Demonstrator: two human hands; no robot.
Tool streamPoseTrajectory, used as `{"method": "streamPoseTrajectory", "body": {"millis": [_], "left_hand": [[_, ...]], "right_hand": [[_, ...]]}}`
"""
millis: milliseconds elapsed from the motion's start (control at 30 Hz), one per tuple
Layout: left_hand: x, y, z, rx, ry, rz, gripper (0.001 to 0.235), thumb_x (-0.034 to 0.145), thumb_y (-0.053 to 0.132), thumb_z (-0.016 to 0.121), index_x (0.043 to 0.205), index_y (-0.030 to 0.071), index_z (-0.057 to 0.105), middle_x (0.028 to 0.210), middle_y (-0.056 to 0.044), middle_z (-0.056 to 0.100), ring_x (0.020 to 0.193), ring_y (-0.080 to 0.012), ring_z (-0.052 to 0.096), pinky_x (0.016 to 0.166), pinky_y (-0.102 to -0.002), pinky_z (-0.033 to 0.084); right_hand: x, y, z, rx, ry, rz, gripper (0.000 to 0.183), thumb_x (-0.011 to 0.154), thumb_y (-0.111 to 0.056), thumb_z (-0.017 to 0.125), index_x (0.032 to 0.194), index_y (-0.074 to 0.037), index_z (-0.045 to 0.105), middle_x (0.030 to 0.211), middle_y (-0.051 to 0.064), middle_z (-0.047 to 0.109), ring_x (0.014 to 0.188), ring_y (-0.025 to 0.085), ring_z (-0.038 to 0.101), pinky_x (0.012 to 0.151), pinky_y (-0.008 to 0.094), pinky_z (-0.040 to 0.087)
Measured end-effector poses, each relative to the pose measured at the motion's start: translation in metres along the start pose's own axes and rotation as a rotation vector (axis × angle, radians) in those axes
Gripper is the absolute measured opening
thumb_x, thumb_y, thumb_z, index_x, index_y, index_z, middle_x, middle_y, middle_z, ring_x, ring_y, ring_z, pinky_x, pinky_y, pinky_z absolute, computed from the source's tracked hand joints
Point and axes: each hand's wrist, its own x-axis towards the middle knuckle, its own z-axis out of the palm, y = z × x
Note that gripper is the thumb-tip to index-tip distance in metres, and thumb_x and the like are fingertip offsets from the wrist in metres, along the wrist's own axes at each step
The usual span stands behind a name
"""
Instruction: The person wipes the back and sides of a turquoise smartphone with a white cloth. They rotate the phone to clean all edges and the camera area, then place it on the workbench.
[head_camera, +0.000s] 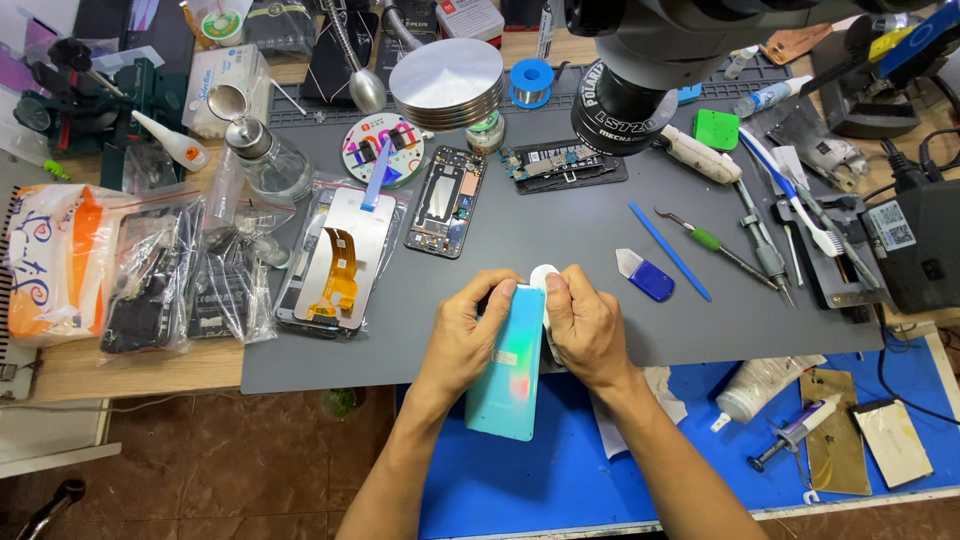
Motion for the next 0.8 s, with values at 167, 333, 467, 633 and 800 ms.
{"method": "streamPoseTrajectory", "body": {"millis": [167,333,467,633,800], "left_hand": [[0.001,-0.002,-0.001,0.015,-0.012,0.022,0.021,0.107,0.026,0.061,0.106,0.013,0.078,0.068,-0.013,0.070,0.072,-0.0166,0.061,0.067,-0.039,0.057],[0.003,-0.004,-0.001,0.035,-0.034,0.040,0.020,0.107,0.024,0.062,0.106,0.014,0.079,0.076,-0.013,0.074,0.077,-0.0172,0.065,0.072,-0.040,0.059],[0.001,-0.005,-0.004,0.055,-0.109,0.069,0.020,0.108,0.022,0.060,0.110,0.014,0.079,0.084,-0.013,0.079,0.083,-0.0198,0.072,0.079,-0.043,0.060],[0.001,0.006,-0.004,0.024,-0.116,0.048,0.022,0.107,0.022,0.061,0.118,0.011,0.076,0.094,-0.016,0.081,0.093,-0.0206,0.071,0.086,-0.045,0.059],[0.002,0.027,0.003,0.237,0.037,0.034,0.046,0.084,0.039,0.088,0.106,0.006,0.064,0.076,-0.014,0.072,0.077,-0.0357,0.072,0.072,-0.046,0.055]], "right_hand": [[0.000,-0.002,0.002,-0.006,0.021,-0.013,0.042,0.113,-0.026,0.049,0.073,-0.012,0.050,0.046,0.012,0.045,0.039,0.022,0.049,0.041,0.030,0.043],[0.002,-0.001,0.001,-0.010,0.035,-0.024,0.042,0.113,-0.026,0.051,0.073,-0.013,0.049,0.046,0.010,0.044,0.040,0.019,0.048,0.041,0.029,0.043],[0.006,-0.008,-0.002,-0.044,-0.004,0.026,0.043,0.113,-0.028,0.052,0.074,-0.010,0.053,0.047,0.015,0.046,0.041,0.027,0.051,0.043,0.035,0.044],[0.008,-0.020,-0.018,-0.041,-0.046,0.070,0.042,0.112,-0.030,0.053,0.076,-0.011,0.058,0.046,0.013,0.045,0.042,0.028,0.051,0.045,0.038,0.045],[0.001,-0.049,-0.031,0.196,-0.042,0.374,0.038,0.111,-0.031,0.054,0.087,-0.008,0.072,0.049,0.007,0.067,0.045,0.014,0.065,0.047,0.027,0.055]]}}
